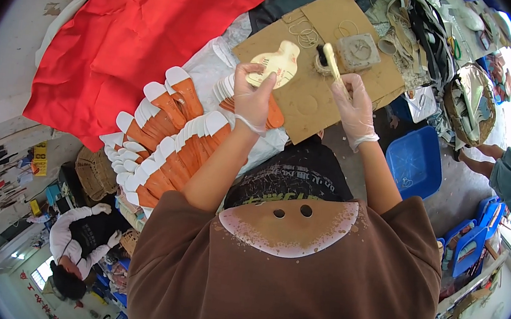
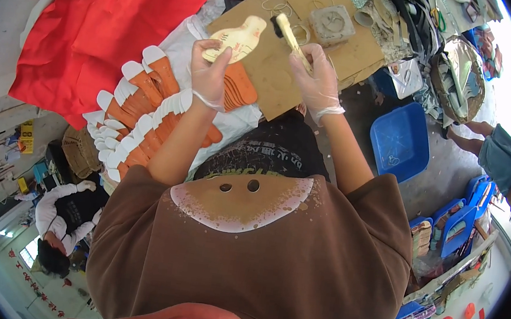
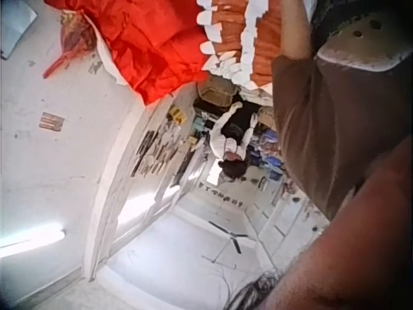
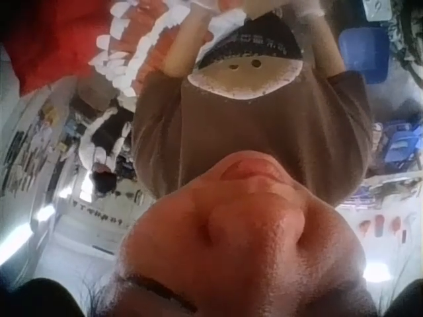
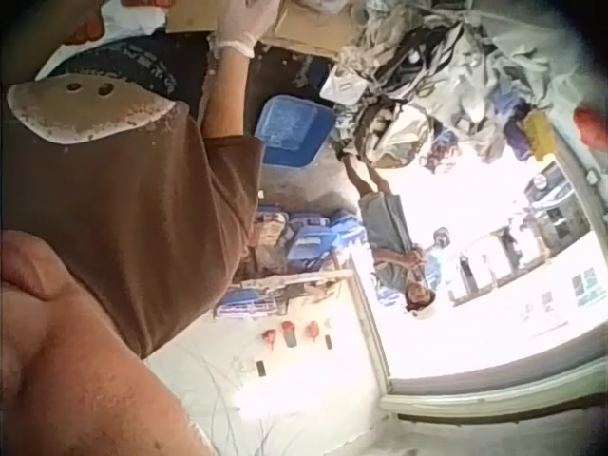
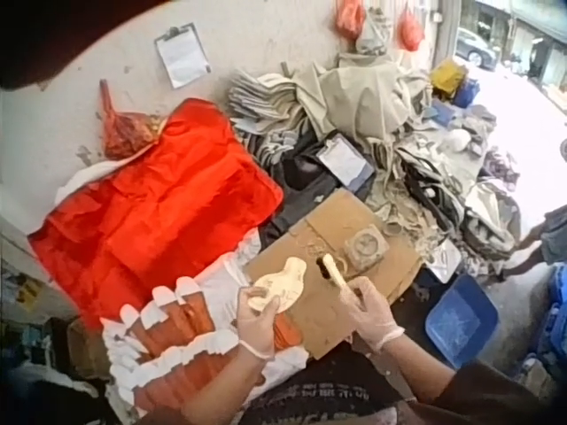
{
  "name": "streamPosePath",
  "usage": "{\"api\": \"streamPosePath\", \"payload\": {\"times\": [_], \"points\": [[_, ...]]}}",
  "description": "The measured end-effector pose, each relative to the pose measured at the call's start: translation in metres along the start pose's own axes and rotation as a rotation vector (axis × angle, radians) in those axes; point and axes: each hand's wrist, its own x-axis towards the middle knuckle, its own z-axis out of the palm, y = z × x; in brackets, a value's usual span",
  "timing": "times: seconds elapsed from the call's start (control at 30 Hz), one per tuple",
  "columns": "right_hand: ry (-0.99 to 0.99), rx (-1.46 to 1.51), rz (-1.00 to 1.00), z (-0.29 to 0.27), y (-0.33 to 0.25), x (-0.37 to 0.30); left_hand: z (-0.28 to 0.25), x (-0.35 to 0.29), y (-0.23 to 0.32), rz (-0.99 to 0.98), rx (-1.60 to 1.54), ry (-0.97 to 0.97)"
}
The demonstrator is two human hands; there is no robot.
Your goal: Applying glue to shoe insole components using a brush on a manufacturing table.
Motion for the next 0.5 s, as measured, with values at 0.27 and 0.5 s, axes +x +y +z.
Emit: {"api": "streamPosePath", "payload": {"times": [0.27,0.5], "points": [[-0.073,-0.135,-0.328,0.049,-0.032,0.013,0.014,-0.006,-0.006,-0.125,-0.072,-0.263],[0.043,0.085,-0.198,0.036,-0.026,0.065,-0.022,0.016,-0.009,0.064,0.945,-0.128]]}}
